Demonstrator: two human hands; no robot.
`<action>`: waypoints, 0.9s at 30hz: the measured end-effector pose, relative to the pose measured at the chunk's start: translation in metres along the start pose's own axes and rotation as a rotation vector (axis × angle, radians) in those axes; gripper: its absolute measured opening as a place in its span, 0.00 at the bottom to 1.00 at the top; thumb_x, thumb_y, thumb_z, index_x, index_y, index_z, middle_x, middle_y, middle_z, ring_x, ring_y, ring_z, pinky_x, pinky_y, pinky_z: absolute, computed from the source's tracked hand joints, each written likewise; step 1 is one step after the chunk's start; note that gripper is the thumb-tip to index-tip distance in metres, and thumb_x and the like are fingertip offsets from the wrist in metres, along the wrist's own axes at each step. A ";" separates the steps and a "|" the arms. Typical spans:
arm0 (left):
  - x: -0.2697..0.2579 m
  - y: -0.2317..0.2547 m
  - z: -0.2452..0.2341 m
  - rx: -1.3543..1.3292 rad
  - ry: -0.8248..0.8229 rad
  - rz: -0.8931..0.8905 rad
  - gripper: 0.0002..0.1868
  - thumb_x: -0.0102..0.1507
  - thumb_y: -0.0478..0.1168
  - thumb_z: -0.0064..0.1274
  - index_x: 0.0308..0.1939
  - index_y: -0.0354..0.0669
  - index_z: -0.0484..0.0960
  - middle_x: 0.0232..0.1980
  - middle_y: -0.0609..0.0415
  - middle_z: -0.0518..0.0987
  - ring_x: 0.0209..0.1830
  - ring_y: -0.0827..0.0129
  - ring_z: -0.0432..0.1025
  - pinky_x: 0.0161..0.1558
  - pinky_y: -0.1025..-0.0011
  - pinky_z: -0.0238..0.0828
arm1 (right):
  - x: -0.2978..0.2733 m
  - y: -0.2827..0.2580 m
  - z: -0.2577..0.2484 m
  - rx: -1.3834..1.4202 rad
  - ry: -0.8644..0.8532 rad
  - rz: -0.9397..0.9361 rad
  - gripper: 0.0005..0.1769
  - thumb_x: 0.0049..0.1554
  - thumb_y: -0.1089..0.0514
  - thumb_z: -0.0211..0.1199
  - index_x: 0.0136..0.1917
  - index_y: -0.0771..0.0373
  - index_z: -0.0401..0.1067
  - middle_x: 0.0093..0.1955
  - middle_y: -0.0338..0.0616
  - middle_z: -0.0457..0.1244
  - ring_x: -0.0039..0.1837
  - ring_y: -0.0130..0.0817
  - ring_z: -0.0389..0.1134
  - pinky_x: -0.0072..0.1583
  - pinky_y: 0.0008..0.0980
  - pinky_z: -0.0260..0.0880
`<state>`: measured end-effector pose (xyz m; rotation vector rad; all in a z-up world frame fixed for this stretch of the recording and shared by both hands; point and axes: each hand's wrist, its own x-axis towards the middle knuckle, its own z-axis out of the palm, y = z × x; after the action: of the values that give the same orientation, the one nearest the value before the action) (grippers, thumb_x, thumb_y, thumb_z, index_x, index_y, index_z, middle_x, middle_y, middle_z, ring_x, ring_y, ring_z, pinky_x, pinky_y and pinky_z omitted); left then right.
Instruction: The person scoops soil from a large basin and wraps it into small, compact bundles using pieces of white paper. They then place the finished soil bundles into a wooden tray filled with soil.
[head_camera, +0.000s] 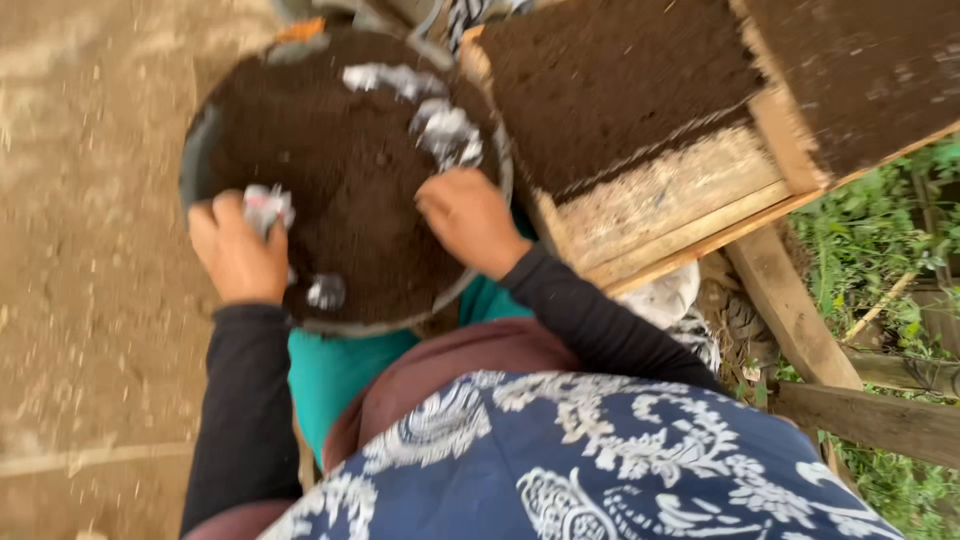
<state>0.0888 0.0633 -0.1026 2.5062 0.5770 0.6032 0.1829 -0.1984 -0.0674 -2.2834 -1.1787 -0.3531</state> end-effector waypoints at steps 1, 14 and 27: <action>0.000 0.007 -0.008 0.078 0.035 0.041 0.28 0.49 0.35 0.65 0.48 0.40 0.67 0.45 0.47 0.61 0.47 0.47 0.63 0.46 0.52 0.62 | 0.003 -0.013 -0.016 0.107 -0.022 0.138 0.05 0.57 0.55 0.52 0.42 0.51 0.69 0.38 0.37 0.61 0.43 0.39 0.64 0.46 0.39 0.65; -0.061 0.056 -0.038 -0.442 0.203 -0.229 0.06 0.64 0.26 0.43 0.44 0.37 0.68 0.43 0.45 0.63 0.52 0.45 0.60 0.42 0.45 0.60 | 0.017 -0.085 0.061 0.134 -0.378 -0.010 0.09 0.56 0.61 0.55 0.49 0.68 0.68 0.39 0.49 0.60 0.36 0.44 0.66 0.36 0.38 0.70; -0.063 0.124 -0.015 -1.126 -0.271 -0.348 0.20 0.64 0.49 0.50 0.51 0.41 0.67 0.40 0.53 0.70 0.40 0.72 0.65 0.40 0.73 0.70 | -0.008 -0.033 -0.006 1.259 -0.012 0.704 0.06 0.55 0.60 0.59 0.43 0.66 0.71 0.34 0.46 0.62 0.32 0.27 0.64 0.28 0.21 0.63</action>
<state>0.0650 -0.0603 -0.0419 1.3510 0.3840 0.2978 0.1510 -0.1918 -0.0548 -1.3694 -0.2917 0.5399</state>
